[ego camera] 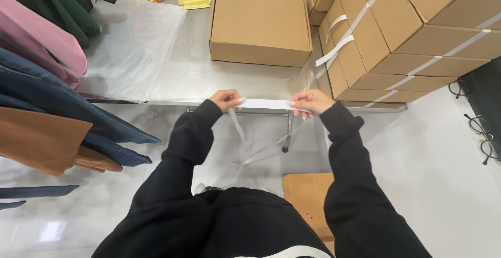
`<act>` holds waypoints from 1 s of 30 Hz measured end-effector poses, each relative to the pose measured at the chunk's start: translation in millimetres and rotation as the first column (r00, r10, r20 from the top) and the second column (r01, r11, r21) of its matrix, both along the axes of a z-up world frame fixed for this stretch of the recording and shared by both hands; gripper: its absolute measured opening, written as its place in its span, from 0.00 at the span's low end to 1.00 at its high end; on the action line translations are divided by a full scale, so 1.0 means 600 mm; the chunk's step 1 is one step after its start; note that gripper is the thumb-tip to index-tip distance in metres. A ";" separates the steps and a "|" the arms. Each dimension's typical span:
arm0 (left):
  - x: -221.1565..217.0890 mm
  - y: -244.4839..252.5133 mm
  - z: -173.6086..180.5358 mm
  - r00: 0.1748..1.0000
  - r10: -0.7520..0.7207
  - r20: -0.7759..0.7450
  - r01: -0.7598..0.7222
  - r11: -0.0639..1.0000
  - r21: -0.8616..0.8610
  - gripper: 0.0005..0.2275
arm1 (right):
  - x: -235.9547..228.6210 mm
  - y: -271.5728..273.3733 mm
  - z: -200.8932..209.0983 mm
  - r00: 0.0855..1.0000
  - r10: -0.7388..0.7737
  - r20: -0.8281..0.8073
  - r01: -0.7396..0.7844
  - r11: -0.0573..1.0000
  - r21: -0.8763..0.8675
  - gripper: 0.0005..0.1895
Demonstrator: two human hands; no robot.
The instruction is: The person wraps a white ribbon around a cardboard box, pulls it tight, and ties a knot on top. They then form loops and tie a bow to secure the ribbon.
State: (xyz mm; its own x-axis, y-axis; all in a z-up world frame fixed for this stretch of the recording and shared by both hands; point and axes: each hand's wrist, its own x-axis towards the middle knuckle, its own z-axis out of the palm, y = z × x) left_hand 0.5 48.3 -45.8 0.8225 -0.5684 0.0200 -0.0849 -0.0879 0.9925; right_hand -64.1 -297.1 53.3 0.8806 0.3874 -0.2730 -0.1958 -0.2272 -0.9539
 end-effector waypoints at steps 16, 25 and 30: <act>-0.003 -0.102 0.052 0.964 -0.264 0.034 0.266 0.951 -0.161 0.22 | 0.018 0.059 0.044 0.990 0.111 0.090 -0.105 0.992 -0.075 0.10; 0.036 -0.048 0.031 0.931 -0.256 0.260 0.160 0.927 0.340 0.11 | 0.043 -0.034 -0.010 0.953 0.179 0.245 -0.078 0.925 -0.372 0.15; -0.007 -0.015 0.074 0.782 -0.130 0.610 -0.289 0.791 0.539 0.12 | 0.059 -0.078 -0.070 0.461 0.183 0.869 0.408 0.826 -0.390 0.13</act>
